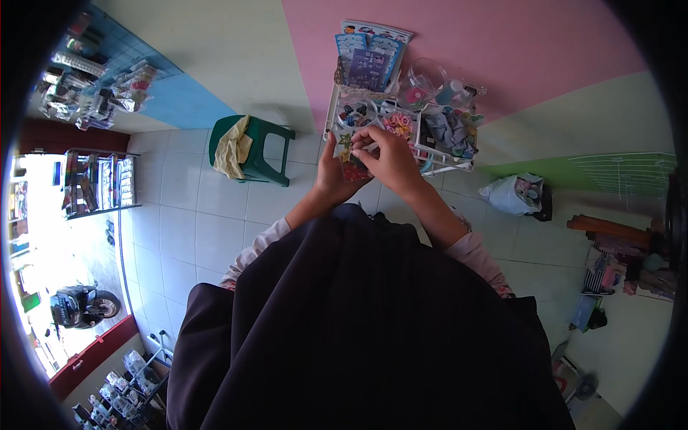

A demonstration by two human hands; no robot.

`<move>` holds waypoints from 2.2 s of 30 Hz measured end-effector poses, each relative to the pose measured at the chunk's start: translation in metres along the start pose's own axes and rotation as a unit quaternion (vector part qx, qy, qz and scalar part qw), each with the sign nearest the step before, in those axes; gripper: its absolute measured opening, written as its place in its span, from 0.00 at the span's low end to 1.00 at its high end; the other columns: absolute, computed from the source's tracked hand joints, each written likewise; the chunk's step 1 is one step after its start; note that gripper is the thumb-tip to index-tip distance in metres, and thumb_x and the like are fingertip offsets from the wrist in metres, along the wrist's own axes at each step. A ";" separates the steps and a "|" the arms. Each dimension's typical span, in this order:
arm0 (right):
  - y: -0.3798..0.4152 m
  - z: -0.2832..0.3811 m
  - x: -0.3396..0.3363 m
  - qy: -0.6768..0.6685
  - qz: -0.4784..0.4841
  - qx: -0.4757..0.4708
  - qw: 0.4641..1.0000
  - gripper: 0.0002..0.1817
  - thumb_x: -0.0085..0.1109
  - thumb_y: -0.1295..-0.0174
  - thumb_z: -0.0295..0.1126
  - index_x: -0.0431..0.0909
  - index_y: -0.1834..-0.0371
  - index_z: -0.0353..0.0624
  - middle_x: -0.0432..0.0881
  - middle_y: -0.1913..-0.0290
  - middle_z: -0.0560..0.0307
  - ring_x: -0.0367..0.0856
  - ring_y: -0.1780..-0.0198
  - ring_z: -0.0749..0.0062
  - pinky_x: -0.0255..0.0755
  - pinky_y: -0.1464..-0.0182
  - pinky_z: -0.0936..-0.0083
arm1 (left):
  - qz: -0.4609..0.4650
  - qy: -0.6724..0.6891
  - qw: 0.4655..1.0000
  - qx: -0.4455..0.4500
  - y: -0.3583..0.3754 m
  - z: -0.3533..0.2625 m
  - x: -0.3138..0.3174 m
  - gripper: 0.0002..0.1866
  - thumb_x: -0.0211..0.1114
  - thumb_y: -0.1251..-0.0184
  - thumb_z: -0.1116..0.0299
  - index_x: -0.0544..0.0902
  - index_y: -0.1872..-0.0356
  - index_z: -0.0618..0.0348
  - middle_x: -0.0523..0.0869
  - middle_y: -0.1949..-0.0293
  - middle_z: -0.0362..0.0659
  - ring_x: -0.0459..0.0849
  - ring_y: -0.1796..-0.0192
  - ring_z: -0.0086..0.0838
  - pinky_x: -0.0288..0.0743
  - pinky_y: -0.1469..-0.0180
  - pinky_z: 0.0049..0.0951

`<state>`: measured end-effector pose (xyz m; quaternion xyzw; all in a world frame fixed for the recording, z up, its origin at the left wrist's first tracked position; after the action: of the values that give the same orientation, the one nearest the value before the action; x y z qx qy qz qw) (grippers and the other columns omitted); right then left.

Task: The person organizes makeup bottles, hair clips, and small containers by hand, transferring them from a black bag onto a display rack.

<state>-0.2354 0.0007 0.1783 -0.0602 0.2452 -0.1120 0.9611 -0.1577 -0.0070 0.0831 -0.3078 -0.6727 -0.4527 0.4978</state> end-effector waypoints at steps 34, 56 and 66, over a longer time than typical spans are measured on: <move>0.015 0.022 0.013 0.235 -0.006 -0.101 0.967 0.13 0.65 0.52 0.28 0.77 0.62 0.40 0.77 0.65 0.52 0.79 0.62 0.57 0.74 0.59 0.65 | 0.024 0.009 1.000 0.019 -0.003 -0.004 -0.006 0.36 0.38 0.34 0.33 0.69 0.40 0.53 0.75 0.45 0.45 0.72 0.40 0.38 0.61 0.36 0.45; -0.007 0.023 -0.001 0.295 -0.008 -0.120 0.948 0.05 0.63 0.51 0.28 0.81 0.70 0.46 0.77 0.68 0.57 0.73 0.57 0.62 0.67 0.52 0.64 | 0.036 -0.012 0.999 -0.036 0.003 0.007 0.011 0.41 0.36 0.37 0.30 0.64 0.36 0.53 0.70 0.39 0.49 0.68 0.36 0.42 0.57 0.34 0.49; -0.005 0.016 0.004 0.278 -0.011 -0.152 0.948 0.05 0.65 0.53 0.31 0.79 0.73 0.48 0.74 0.67 0.61 0.73 0.59 0.62 0.68 0.56 0.65 | 0.028 -0.025 0.999 -0.019 0.007 0.006 0.015 0.41 0.36 0.37 0.30 0.65 0.37 0.53 0.71 0.39 0.47 0.69 0.37 0.41 0.59 0.35 0.46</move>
<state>-0.2249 -0.0037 0.1915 -0.1748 0.5160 -0.0964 0.8330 -0.1591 0.0009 0.0992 -0.3469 -0.6673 -0.4437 0.4874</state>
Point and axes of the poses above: each hand's wrist, its own y-axis away from the middle knuckle, its own x-axis out of the palm, z = x × y, the point moved 7 cm from there along -y, towards the middle knuckle
